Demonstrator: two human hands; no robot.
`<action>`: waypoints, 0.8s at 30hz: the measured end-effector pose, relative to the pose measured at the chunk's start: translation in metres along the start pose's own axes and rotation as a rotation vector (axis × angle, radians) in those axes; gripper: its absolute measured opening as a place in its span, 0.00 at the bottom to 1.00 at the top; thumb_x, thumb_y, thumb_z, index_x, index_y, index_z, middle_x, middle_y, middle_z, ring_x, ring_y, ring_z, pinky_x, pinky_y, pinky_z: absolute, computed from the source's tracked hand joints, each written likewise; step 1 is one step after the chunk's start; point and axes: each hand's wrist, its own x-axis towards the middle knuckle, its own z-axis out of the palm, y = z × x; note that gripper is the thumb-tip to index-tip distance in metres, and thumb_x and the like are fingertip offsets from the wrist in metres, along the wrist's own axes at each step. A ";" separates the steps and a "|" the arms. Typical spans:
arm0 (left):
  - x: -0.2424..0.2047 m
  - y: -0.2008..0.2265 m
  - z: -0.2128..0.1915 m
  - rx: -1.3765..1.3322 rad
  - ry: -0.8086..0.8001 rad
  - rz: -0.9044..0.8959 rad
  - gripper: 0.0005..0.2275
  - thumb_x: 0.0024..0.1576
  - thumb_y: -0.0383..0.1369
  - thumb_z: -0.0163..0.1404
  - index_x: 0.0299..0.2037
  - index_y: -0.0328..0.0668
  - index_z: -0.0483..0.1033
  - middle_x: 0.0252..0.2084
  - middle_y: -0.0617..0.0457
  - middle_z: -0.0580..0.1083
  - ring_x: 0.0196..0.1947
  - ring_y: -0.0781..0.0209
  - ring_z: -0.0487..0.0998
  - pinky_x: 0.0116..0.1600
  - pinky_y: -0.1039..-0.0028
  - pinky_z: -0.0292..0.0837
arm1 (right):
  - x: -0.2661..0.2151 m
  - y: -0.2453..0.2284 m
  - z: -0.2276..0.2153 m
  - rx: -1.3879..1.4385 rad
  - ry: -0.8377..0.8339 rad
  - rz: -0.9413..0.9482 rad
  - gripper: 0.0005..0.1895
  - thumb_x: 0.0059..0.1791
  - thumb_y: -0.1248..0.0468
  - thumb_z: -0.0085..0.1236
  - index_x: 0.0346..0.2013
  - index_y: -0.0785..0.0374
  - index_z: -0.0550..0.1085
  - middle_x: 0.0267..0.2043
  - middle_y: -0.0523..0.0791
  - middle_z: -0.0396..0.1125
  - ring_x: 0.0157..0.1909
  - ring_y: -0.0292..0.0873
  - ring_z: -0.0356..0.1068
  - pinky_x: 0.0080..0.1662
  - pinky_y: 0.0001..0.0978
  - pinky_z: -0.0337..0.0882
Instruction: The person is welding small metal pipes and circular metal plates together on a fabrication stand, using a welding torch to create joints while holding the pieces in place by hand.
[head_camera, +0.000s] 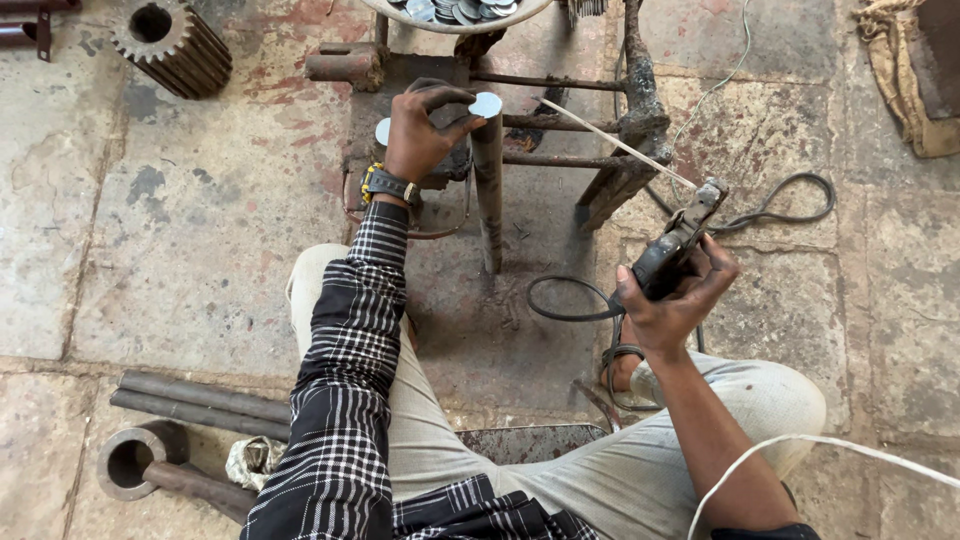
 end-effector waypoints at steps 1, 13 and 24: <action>-0.001 0.001 0.000 0.008 -0.001 0.000 0.13 0.49 0.33 0.71 0.41 0.40 0.85 0.41 0.48 0.82 0.44 0.54 0.83 0.49 0.65 0.81 | -0.001 0.000 0.000 -0.012 -0.002 -0.009 0.41 0.49 0.57 0.72 0.63 0.54 0.51 0.49 0.48 0.63 0.48 0.40 0.70 0.50 0.30 0.78; -0.004 -0.003 0.004 -0.038 0.001 -0.061 0.07 0.53 0.33 0.66 0.38 0.41 0.85 0.42 0.51 0.82 0.44 0.56 0.81 0.49 0.65 0.80 | 0.000 0.001 0.013 0.011 -0.041 -0.061 0.41 0.47 0.56 0.71 0.63 0.51 0.51 0.50 0.48 0.63 0.46 0.42 0.72 0.47 0.32 0.82; -0.004 0.001 -0.001 0.045 0.038 0.010 0.07 0.50 0.32 0.68 0.34 0.42 0.86 0.40 0.53 0.83 0.46 0.55 0.80 0.53 0.62 0.74 | -0.002 0.005 0.016 0.023 -0.051 0.078 0.40 0.47 0.54 0.70 0.61 0.55 0.52 0.48 0.49 0.65 0.43 0.40 0.74 0.44 0.34 0.84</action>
